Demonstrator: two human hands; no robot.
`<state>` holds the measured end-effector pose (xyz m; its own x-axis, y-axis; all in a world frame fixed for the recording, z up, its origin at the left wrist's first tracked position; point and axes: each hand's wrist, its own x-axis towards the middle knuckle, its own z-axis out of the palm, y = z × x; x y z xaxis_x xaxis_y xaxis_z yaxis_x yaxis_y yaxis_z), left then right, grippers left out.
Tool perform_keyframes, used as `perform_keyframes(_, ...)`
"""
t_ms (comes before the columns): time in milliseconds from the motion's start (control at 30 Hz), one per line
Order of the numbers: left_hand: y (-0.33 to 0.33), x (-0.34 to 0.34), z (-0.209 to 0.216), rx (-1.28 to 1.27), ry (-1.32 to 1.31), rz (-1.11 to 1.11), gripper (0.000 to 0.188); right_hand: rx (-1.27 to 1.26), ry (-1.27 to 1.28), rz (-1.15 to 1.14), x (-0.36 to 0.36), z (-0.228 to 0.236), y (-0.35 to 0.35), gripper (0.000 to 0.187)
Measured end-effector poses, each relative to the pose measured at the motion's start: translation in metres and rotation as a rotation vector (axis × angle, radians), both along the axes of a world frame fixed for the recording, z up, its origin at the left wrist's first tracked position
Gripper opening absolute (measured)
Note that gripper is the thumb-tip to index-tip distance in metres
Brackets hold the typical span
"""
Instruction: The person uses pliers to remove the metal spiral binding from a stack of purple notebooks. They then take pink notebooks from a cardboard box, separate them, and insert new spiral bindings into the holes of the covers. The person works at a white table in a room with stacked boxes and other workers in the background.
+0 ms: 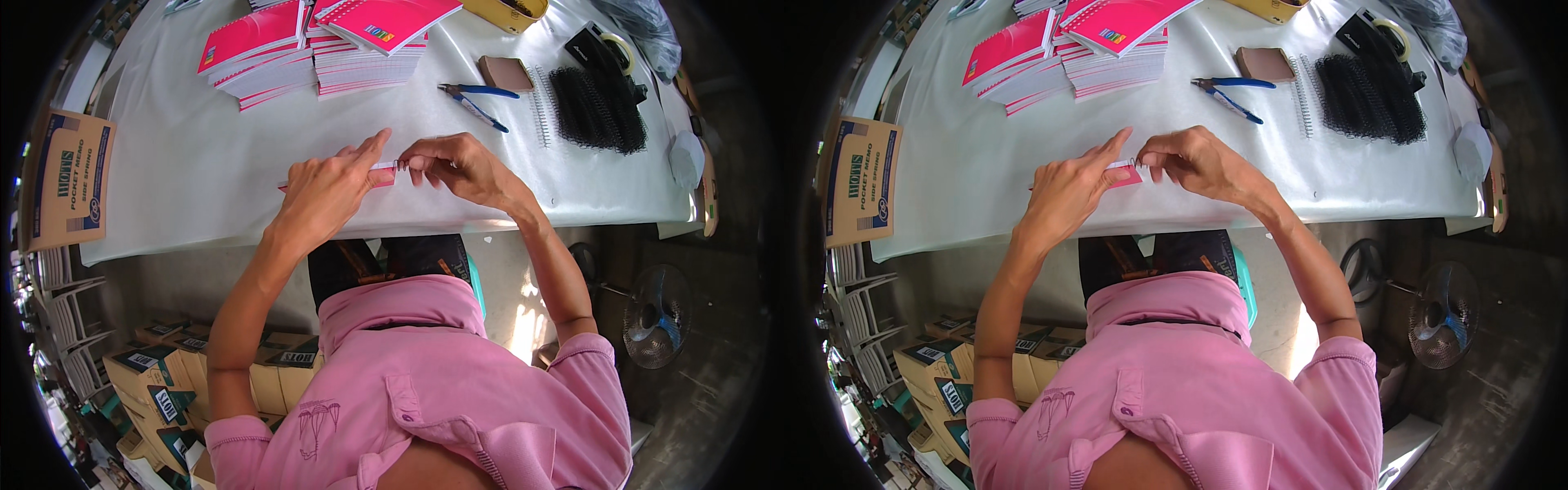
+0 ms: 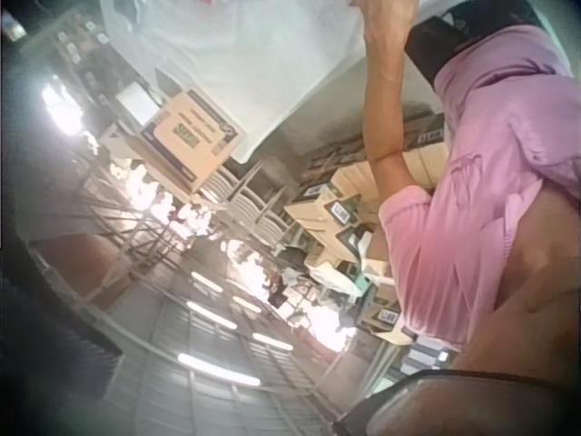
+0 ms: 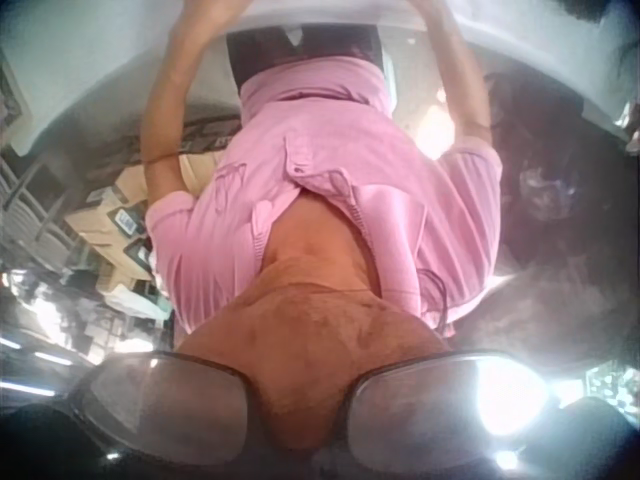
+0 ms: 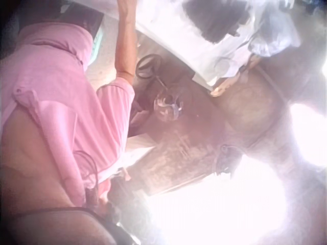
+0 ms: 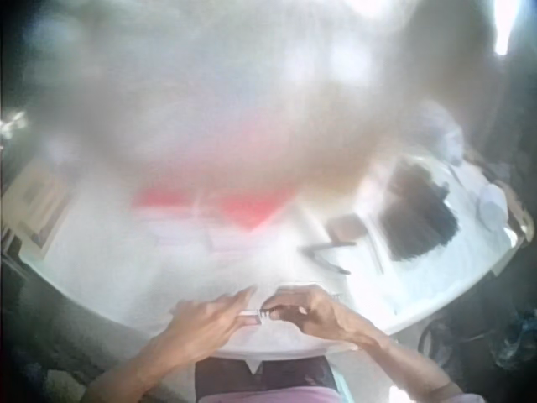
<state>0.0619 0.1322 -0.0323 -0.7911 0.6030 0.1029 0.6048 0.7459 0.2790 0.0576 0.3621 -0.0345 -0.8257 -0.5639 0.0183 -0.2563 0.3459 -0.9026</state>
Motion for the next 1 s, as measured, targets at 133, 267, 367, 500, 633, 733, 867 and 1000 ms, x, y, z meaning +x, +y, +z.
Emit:
perform_keyframes(133,-0.001,0.001,-0.001,0.024,0.022,-0.003,0.057,0.194,0.276,-0.070,0.011,0.017,-0.009,0.025)
perform_keyframes(267,0.002,0.003,0.004,0.012,0.039,-0.002,0.057,0.356,0.412,-0.035,0.016,0.019,-0.008,0.027)
perform_keyframes(367,0.004,0.005,0.006,0.006,0.024,0.016,0.057,0.366,0.456,-0.062,0.017,0.022,-0.013,0.023)
perform_keyframes(500,0.008,0.006,0.012,0.067,0.012,-0.045,0.050,0.431,0.414,-0.023,0.016,0.018,-0.015,0.015)
perform_keyframes(633,0.000,0.004,-0.002,0.071,0.057,-0.050,0.049,0.196,0.445,-0.017,-0.009,0.013,0.003,0.007)
perform_keyframes(733,0.002,0.004,0.004,0.049,0.006,-0.104,0.046,0.517,0.834,-0.576,-0.073,-0.018,0.069,0.021)
perform_keyframes(867,0.004,0.005,0.002,-0.056,0.026,-0.123,0.049,0.911,0.440,-0.738,-0.124,-0.053,0.121,0.070)
perform_keyframes(1000,0.005,0.010,0.012,-0.074,-0.046,-0.077,0.053,0.863,0.400,-0.659,-0.144,-0.050,0.141,0.065)
